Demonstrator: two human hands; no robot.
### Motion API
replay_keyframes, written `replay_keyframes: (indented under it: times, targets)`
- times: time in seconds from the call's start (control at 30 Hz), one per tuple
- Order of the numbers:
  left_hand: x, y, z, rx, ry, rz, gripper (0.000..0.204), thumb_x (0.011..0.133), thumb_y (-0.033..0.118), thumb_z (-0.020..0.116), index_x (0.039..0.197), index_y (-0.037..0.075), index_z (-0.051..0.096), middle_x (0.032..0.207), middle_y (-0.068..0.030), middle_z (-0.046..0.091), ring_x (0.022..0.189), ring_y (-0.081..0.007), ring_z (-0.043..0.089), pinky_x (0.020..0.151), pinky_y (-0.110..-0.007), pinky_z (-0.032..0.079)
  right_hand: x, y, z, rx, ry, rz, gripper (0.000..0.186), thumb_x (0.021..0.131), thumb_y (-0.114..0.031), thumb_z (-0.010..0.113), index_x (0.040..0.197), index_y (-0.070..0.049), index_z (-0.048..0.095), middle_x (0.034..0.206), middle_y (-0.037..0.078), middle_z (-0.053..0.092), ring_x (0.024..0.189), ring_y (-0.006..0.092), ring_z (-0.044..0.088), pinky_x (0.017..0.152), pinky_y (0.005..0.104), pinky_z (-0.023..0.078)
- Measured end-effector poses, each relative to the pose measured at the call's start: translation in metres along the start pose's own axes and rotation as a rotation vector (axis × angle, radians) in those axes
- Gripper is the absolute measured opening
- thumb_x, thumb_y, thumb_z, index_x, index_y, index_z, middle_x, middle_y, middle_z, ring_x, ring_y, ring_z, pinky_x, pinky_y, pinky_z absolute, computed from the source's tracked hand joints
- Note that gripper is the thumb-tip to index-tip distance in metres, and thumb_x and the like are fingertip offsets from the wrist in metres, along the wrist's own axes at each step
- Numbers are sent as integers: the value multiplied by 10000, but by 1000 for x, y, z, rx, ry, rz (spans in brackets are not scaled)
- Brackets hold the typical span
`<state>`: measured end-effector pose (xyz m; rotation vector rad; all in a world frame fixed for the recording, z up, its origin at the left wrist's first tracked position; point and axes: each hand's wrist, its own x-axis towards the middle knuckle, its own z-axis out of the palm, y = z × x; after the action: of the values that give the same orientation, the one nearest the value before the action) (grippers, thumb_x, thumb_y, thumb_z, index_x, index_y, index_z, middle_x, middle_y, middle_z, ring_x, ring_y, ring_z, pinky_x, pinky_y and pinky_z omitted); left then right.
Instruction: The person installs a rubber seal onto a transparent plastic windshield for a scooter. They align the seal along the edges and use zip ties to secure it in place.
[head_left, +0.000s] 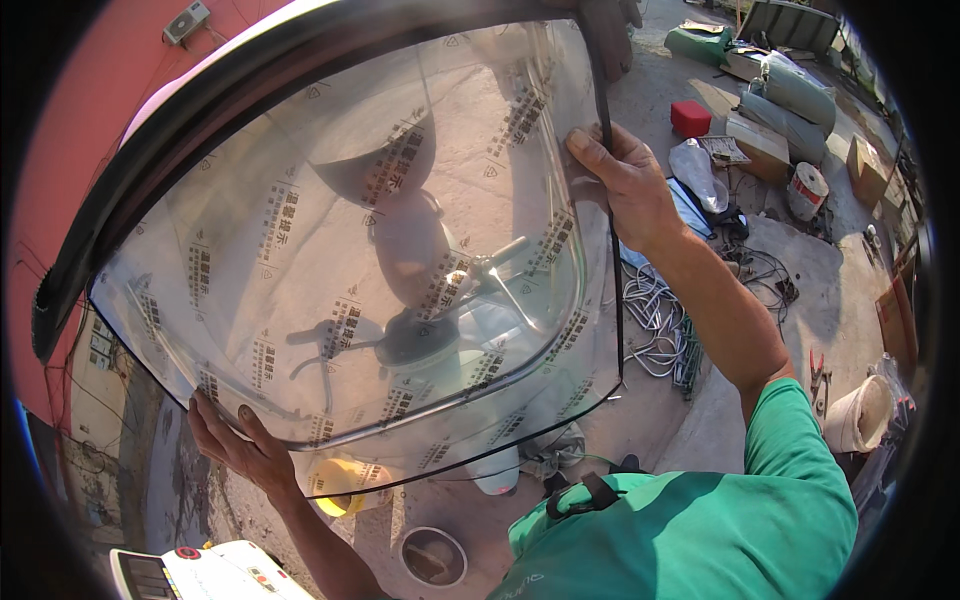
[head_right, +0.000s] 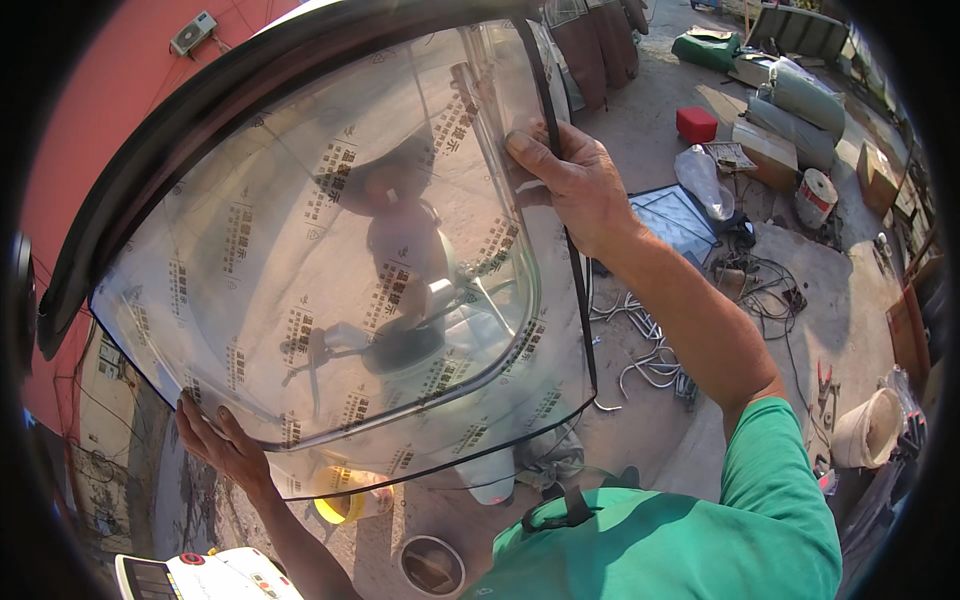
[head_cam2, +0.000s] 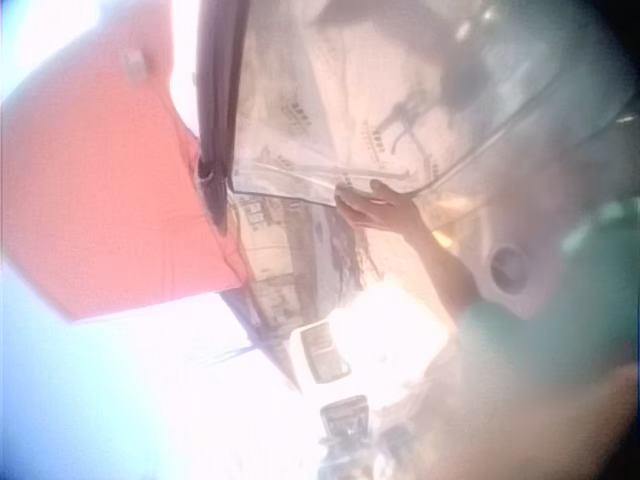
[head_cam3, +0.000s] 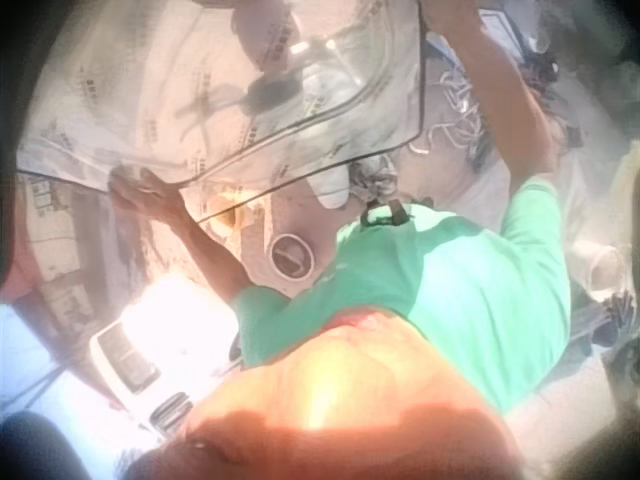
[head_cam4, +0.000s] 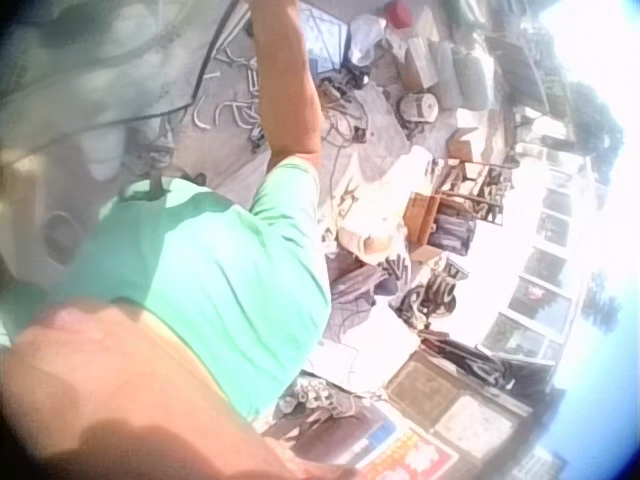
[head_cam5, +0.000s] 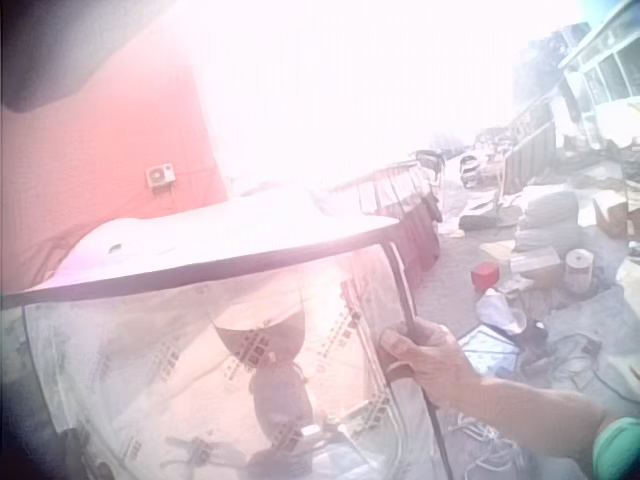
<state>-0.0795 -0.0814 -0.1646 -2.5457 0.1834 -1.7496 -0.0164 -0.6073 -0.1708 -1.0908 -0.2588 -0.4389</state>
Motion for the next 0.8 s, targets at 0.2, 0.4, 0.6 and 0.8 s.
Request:
replay_keyframes:
  times: [0.2, 0.4, 0.6, 0.8]
  targets:
    - [-1, 0, 4, 6, -2, 3, 575, 1114, 417, 467, 1554, 47, 478, 1550, -218, 417, 1425, -380, 404, 1150, -536, 362, 1, 3, 0, -7, 5, -9, 322, 975, -366, 769, 1102, -82, 685, 962, 13, 714, 831, 102, 681, 698, 289, 596]
    - [-1, 2, 3, -8, 8, 9, 567, 1112, 407, 479, 1550, 47, 485, 1550, -222, 415, 1422, -380, 403, 1146, -534, 366, 1, 2, -1, -21, -15, -9, 336, 984, -376, 756, 1103, -70, 687, 971, 18, 714, 841, 104, 682, 709, 295, 603]
    - [-1, 0, 4, 8, 14, 21, 559, 1111, 393, 483, 1549, 47, 486, 1550, -228, 412, 1420, -382, 405, 1143, -539, 363, 0, 0, 0, -6, -19, -13, 238, 1014, -272, 726, 1118, -65, 674, 991, 16, 711, 849, 111, 700, 697, 283, 614]
    - [-2, -4, 6, 45, 17, 26, 567, 1112, 415, 460, 1554, 61, 483, 1551, -223, 412, 1420, -376, 404, 1137, -548, 366, -1, 1, 0, -15, -27, -23, 313, 992, -353, 751, 1099, -65, 690, 977, 20, 715, 852, 104, 687, 725, 315, 616]
